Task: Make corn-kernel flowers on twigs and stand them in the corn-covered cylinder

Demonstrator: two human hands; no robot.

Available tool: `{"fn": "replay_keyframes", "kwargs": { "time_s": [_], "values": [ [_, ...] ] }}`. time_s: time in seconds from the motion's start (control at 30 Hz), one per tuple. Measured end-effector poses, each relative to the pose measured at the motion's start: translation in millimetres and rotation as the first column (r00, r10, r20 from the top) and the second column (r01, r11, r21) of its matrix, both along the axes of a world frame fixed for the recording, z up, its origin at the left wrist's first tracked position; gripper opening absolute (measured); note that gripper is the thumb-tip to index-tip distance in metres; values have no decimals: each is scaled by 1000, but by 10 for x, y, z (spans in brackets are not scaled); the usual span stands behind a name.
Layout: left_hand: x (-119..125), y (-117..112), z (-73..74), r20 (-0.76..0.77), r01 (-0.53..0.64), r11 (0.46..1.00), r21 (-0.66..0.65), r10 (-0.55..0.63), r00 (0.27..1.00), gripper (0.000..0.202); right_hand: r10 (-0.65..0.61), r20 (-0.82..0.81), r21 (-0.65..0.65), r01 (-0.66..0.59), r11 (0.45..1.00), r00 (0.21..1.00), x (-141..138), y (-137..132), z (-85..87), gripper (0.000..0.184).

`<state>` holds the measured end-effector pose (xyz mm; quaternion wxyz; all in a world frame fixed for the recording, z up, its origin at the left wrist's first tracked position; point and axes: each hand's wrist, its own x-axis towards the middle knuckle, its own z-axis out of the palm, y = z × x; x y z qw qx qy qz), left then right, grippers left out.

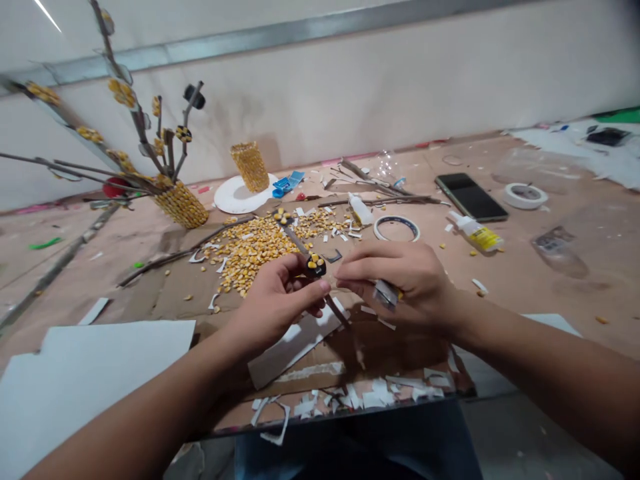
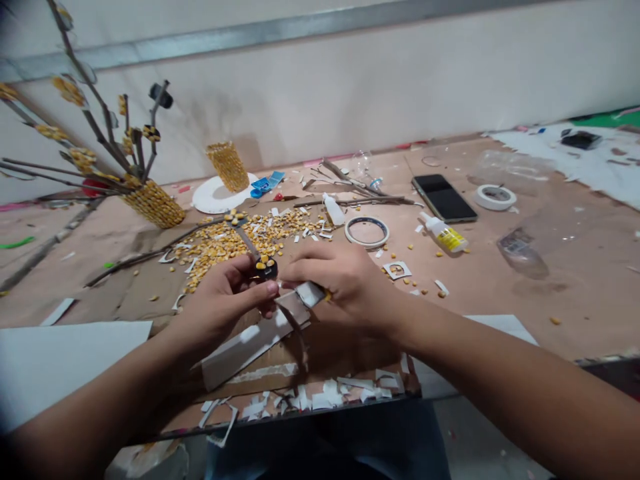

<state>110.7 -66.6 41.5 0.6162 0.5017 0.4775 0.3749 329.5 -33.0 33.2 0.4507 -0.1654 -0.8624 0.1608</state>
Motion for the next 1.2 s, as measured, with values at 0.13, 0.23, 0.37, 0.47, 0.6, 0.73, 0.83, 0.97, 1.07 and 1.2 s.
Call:
{"fn": "replay_keyframes", "kwargs": {
  "time_s": [0.13, 0.23, 0.37, 0.47, 0.6, 0.73, 0.83, 0.97, 1.07, 1.2],
  "values": [
    [-3, -8, -45, 13, -13, 1000, 0, 13, 1000, 35, -58, -6, -18, 58, 998, 998, -32, -83, 25, 5],
    [13, -32, -71, -20, -37, 998, 43, 38, 999, 28, -93, 24, -33, 94, 995, 995, -27, -114, 17, 5],
    [58, -78, -73, -55, -21, 991, 131, 28, 998, 21, -68, 55, -65, 72, 995, 996, -28, -129, -26, 12],
    [87, -105, -61, -16, -25, 985, 173, 28, 999, 22, -33, 54, -79, 37, 996, 998, -44, -124, -56, 18],
    [88, -109, -67, 1, -15, 979, 202, 15, 1000, 19, -26, 69, -90, 32, 995, 997, -56, -112, -74, 22],
    [52, -106, -119, -18, -39, 978, 206, 44, 999, 21, -32, 50, -56, 35, 998, 998, -53, -123, -53, 25],
    [21, -129, -161, -46, -39, 977, 209, 50, 998, 21, -37, 48, -20, 38, 999, 998, -41, -158, -16, 21],
    [-4, -165, -176, -146, -15, 959, 283, 58, 988, 17, -62, 106, -18, 65, 998, 992, -18, -206, -14, 15],
    [-3, -167, -166, -145, -6, 956, 295, 51, 988, 17, -67, 114, -20, 70, 997, 991, -7, -215, -59, 18],
    [19, -155, -156, -80, -10, 961, 275, 33, 996, 16, -72, 139, -43, 78, 996, 988, -10, -201, -109, 26]
  ]
}}
